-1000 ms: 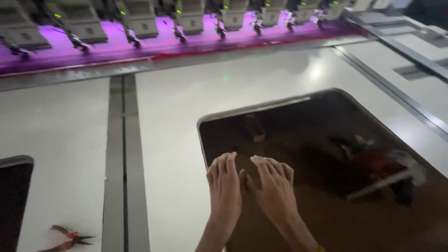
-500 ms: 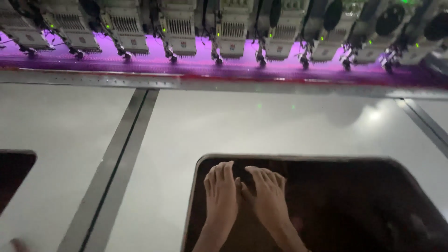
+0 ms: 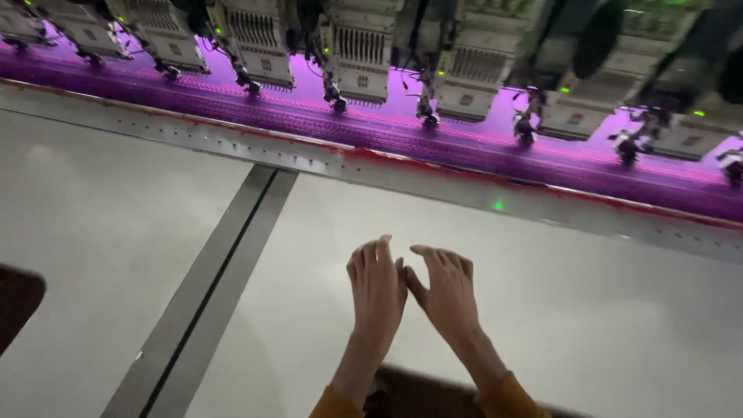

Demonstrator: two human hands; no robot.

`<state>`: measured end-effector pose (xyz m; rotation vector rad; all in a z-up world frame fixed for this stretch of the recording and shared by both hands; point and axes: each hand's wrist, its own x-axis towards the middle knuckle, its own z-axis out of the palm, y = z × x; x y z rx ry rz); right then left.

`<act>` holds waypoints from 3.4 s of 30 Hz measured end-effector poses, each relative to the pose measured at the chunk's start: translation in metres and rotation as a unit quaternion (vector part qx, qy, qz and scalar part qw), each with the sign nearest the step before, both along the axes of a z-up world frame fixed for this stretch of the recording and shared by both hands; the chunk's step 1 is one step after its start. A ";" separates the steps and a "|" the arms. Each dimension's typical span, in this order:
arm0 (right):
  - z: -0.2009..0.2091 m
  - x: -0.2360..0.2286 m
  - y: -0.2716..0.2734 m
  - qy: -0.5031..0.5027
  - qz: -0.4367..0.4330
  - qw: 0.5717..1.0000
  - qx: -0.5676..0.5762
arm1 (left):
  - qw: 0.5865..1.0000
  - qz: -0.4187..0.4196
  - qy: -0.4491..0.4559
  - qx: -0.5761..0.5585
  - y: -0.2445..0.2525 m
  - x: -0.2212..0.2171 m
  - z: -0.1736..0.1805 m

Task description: The person operates a multi-head embroidery machine, manually threading needles and adjusting the purple fabric on the frame. They also interact with the machine's control panel, pressing buttons to manage the process.

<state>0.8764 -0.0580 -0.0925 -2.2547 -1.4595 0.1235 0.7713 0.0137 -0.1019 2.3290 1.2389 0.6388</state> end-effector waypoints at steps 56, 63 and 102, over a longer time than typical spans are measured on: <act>-0.302 0.265 0.655 0.695 -0.293 0.605 0.254 | 0.986 0.069 -0.152 0.020 0.636 0.212 -0.316; -0.319 0.285 0.666 0.727 -0.255 0.593 0.235 | 0.986 0.070 -0.137 0.063 0.627 0.208 -0.301; -0.298 0.270 0.648 0.640 -0.305 0.657 0.257 | 0.989 0.133 -0.033 0.062 0.713 0.235 -0.331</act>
